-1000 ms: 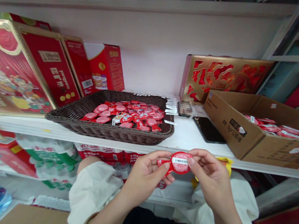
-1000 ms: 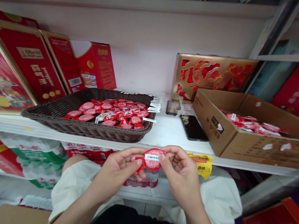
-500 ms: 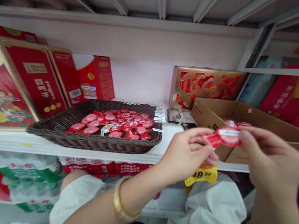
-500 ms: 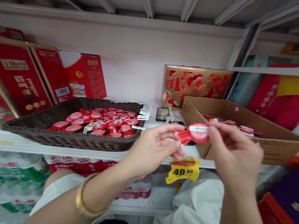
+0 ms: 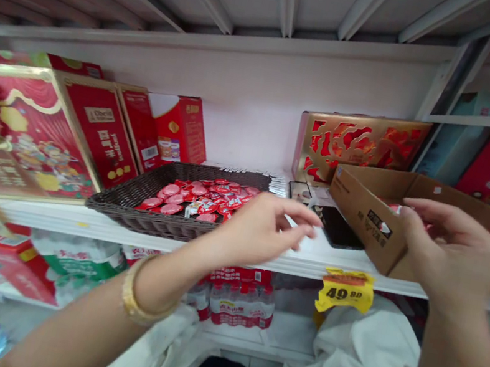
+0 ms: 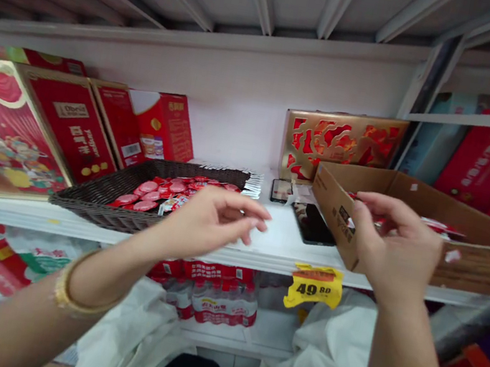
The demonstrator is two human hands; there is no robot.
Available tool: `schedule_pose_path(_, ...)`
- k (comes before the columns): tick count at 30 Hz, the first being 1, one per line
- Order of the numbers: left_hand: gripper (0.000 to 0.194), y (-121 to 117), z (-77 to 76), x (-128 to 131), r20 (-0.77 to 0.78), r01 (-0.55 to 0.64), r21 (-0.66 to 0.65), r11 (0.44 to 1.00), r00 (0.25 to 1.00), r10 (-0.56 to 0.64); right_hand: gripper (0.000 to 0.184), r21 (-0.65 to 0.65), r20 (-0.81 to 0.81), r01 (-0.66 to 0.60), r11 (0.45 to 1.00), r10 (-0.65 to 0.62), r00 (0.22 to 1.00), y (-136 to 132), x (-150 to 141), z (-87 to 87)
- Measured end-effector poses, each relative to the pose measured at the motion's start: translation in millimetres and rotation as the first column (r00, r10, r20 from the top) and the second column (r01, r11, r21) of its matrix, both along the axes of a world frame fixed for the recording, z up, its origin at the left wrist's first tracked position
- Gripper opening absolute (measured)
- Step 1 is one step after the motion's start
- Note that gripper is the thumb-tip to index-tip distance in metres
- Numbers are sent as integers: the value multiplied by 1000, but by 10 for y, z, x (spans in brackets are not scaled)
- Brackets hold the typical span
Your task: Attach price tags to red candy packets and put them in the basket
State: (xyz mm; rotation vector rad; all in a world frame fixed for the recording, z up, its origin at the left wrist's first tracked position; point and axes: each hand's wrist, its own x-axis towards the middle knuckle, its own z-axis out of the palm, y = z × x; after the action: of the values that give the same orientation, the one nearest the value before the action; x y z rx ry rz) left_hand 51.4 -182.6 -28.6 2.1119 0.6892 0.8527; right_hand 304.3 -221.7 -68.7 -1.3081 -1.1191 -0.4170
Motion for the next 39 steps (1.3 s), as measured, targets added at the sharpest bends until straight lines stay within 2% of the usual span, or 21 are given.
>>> schedule_pose_path(2, 27, 302, 196, -249, -64, -182, 136, 974, 979, 192, 16, -39, 75, -108, 993, 111, 991, 119, -227, -68)
schedule_pose_path(3, 29, 478, 266, -347, -152, -262, 230, 937, 942, 300, 16, -75, 102, -161, 984, 168, 980, 192, -325, -101)
schedule_pose_path(4, 32, 654, 310, -429, -297, -310, 340, 888, 860, 415, 16, -116, 122, -209, 971, 223, 967, 266, -413, -135)
schedule_pose_path(5, 35, 818, 327, -497, -470, -284, 420, 862, 744, 474, 17, -161, 136, -249, 955, 272, 953, 336, -493, -169)
schedule_pose_path(7, 35, 1082, 292, -591, -608, -239, 459, 855, 617, 499, 18, -249, 150, -302, 920, 344, 927, 452, -630, -233)
schedule_pose_path(9, 33, 1239, 200, -631, -692, -190, 453, 871, 541, 478, 20, -312, 140, -329, 891, 386, 912, 528, -732, -286)
schedule_pose_path(13, 30, 1309, 30, -590, -805, -105, 449, 887, 383, 453, 22, -405, 54, -389, 828, 446, 893, 603, -833, -349)
schedule_pose_path(16, 29, 1274, -12, -535, -841, -66, 448, 892, 308, 445, 21, -437, -23, -453, 777, 494, 869, 644, -861, -369)
schedule_pose_path(20, 29, 1233, -22, -502, -852, -52, 453, 890, 271, 449, 20, -444, -63, -504, 741, 535, 842, 691, -899, -393)
schedule_pose_path(23, 33, 1225, -50, -503, -846, -69, 453, 889, 283, 453, 20, -418, -95, -523, 743, 537, 838, 713, -926, -407)
schedule_pose_path(26, 30, 1236, -84, -518, -822, -105, 449, 887, 340, 457, 20, -381, -130, -532, 756, 526, 841, 726, -948, -402)
schedule_pose_path(29, 19, 1249, -81, -555, -770, -165, 435, 885, 443, 460, 22, -336, -165, -545, 769, 521, 837, 715, -964, -373)
schedule_pose_path(32, 12, 1198, -29, -607, -668, -237, 384, 892, 596, 446, 22, -284, -188, -549, 786, 516, 836, 650, -975, -338)
schedule_pose_path(34, 19, 1091, 15, -627, -573, -274, 313, 910, 710, 410, 20, -208, -210, -541, 815, 503, 838, 572, -983, -325)
schedule_pose_path(36, 30, 922, 45, -614, -472, -293, 231, 928, 800, 370, 16, -80, -255, -532, 843, 499, 828, 476, -1001, -323)
schedule_pose_path(37, 35, 820, 51, -593, -396, -304, 155, 940, 853, 341, 14, -4, -283, -531, 848, 508, 814, 424, -1014, -325)
schedule_pose_path(39, 37, 606, 41, -524, -170, -291, -95, 952, 947, 273, 11, 128, -336, -538, 833, 547, 767, 318, -1050, -331)
